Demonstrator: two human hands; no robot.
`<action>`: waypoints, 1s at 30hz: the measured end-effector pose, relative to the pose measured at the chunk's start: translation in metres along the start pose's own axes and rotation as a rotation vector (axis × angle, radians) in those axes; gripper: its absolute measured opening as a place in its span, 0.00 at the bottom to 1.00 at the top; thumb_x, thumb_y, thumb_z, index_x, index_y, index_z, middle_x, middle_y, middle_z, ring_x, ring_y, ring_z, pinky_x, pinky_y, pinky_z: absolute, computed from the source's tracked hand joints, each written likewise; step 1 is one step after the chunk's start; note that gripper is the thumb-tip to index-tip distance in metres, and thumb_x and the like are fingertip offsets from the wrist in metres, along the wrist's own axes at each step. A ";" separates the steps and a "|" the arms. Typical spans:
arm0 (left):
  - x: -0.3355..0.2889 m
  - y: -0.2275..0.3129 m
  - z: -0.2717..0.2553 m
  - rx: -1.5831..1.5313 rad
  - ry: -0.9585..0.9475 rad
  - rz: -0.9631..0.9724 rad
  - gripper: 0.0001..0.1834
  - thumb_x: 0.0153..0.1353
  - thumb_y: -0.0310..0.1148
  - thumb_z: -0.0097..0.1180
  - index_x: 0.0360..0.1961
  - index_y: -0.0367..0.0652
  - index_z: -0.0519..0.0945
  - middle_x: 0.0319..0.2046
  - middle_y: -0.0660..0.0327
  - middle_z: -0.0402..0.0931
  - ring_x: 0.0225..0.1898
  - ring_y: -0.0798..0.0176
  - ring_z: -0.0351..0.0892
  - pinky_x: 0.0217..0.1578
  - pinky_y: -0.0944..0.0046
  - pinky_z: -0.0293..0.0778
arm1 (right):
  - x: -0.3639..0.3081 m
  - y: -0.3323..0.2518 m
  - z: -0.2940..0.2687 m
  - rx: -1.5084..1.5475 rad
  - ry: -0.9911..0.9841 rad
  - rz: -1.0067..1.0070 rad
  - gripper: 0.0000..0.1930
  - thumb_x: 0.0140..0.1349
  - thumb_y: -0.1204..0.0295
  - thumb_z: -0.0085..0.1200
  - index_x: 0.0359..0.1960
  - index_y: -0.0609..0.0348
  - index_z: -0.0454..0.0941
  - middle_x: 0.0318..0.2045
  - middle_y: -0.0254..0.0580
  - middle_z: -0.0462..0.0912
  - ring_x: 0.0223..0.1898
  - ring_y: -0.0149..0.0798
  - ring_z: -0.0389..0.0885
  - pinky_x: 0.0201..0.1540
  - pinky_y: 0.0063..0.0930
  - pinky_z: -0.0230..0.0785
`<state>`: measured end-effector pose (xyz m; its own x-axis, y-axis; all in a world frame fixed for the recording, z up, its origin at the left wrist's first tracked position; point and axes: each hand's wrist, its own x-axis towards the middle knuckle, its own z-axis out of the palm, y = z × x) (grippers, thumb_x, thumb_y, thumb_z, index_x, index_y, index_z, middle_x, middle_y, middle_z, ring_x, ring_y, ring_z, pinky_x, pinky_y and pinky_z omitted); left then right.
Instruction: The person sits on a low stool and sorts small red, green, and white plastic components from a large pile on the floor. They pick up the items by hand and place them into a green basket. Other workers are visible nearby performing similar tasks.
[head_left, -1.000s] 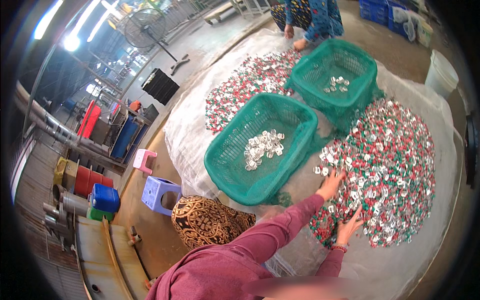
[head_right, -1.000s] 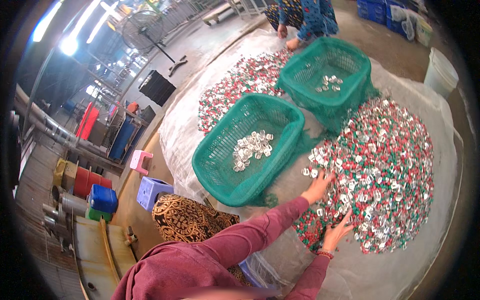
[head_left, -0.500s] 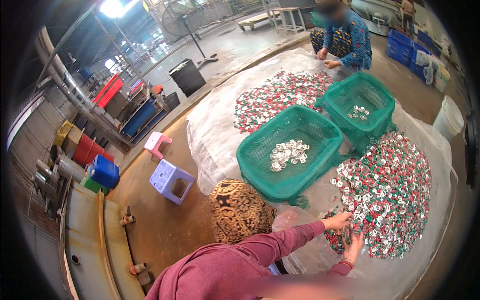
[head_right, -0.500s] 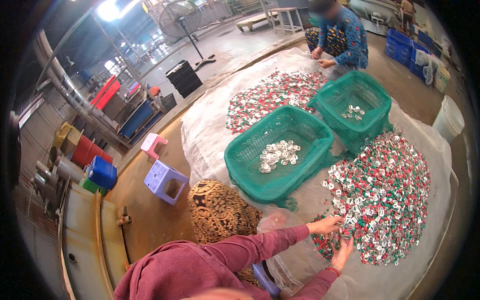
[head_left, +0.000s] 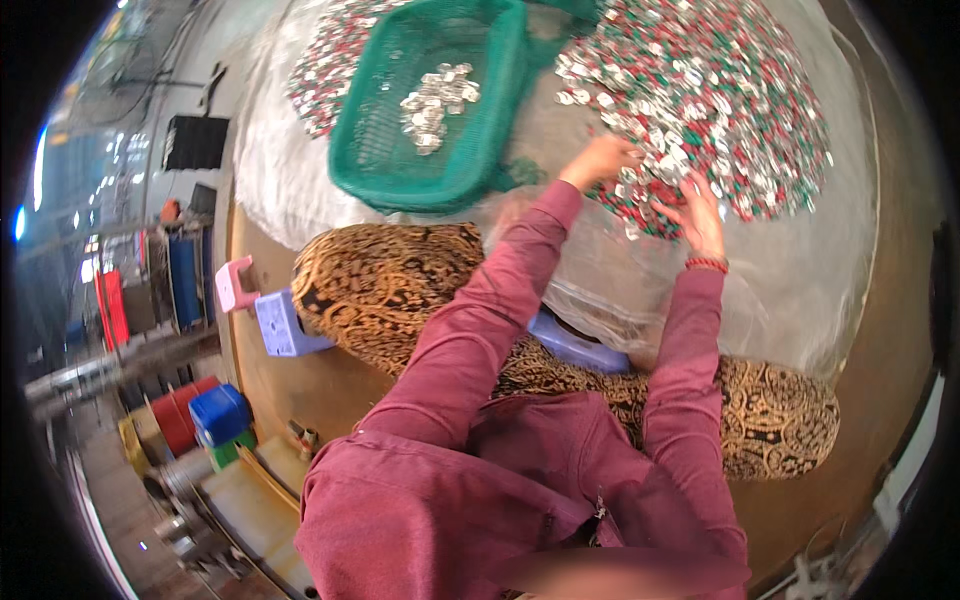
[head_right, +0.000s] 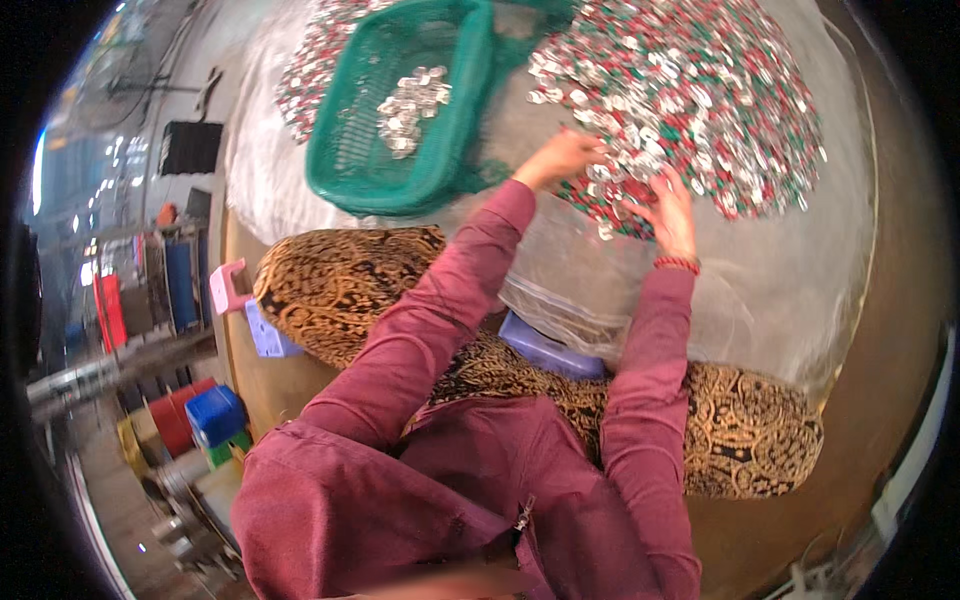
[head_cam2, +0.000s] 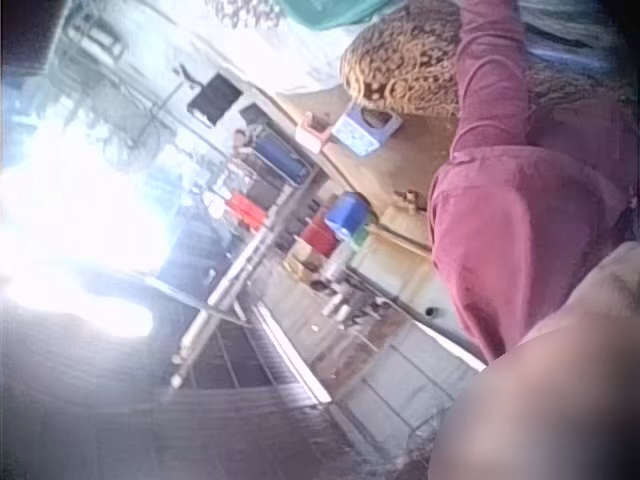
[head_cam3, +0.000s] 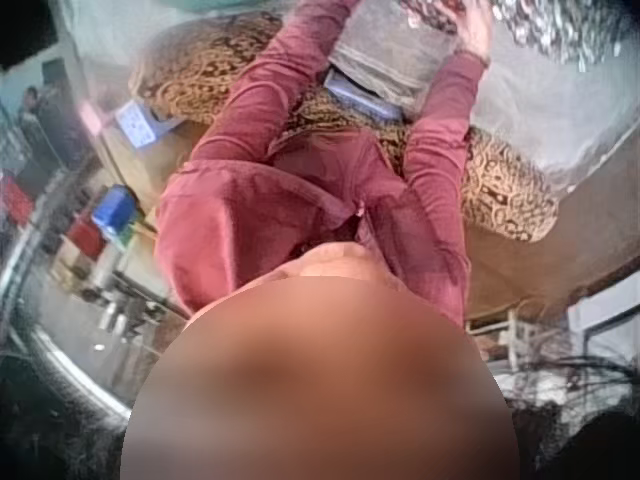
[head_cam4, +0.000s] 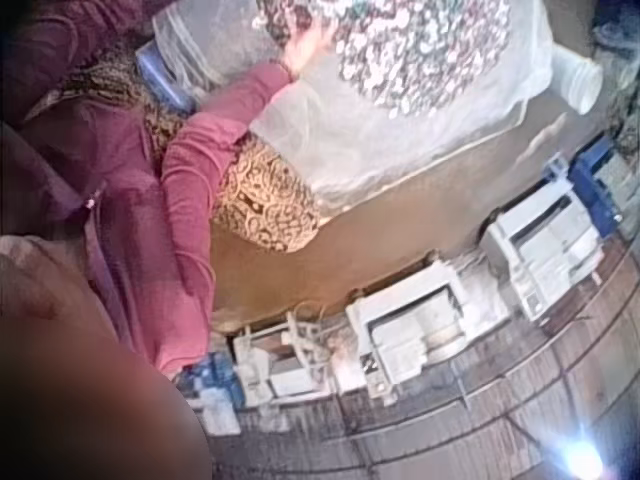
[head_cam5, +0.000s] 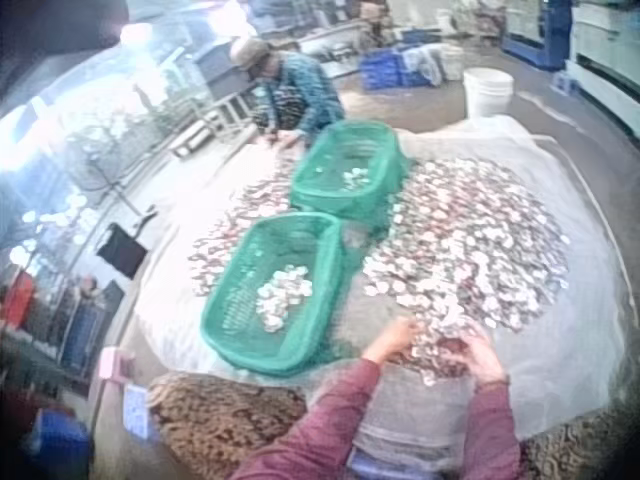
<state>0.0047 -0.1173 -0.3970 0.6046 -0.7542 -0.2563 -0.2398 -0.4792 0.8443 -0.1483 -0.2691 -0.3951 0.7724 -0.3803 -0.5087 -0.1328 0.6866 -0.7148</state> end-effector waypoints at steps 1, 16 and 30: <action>-0.006 0.008 -0.002 -0.031 0.010 -0.057 0.16 0.48 0.38 0.60 0.40 0.47 0.81 0.30 0.59 0.80 0.25 0.63 0.79 0.25 0.63 0.74 | 0.005 0.004 -0.015 0.003 0.033 0.022 0.18 0.61 0.73 0.48 0.53 0.58 0.64 0.43 0.40 0.71 0.39 0.44 0.76 0.37 0.53 0.76; -0.023 -0.009 -0.016 -0.933 -0.102 -0.282 0.22 0.62 0.27 0.46 0.56 0.30 0.61 0.42 0.49 0.74 0.40 0.54 0.78 0.39 0.60 0.78 | 0.035 0.031 -0.006 -0.858 0.225 -0.351 0.34 0.54 0.80 0.49 0.63 0.41 0.56 0.52 0.51 0.70 0.32 0.34 0.79 0.21 0.23 0.77; -0.016 0.029 -0.028 0.122 0.332 0.178 0.12 0.54 0.32 0.59 0.38 0.37 0.81 0.34 0.61 0.78 0.32 0.70 0.76 0.33 0.70 0.72 | 0.027 0.006 0.049 0.078 -0.153 -0.029 0.13 0.56 0.76 0.54 0.43 0.68 0.74 0.35 0.42 0.79 0.33 0.34 0.80 0.35 0.25 0.77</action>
<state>0.0096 -0.1066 -0.3549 0.7533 -0.6537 0.0723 -0.4398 -0.4189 0.7944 -0.0978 -0.2455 -0.3896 0.8613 -0.3059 -0.4056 -0.0656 0.7248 -0.6859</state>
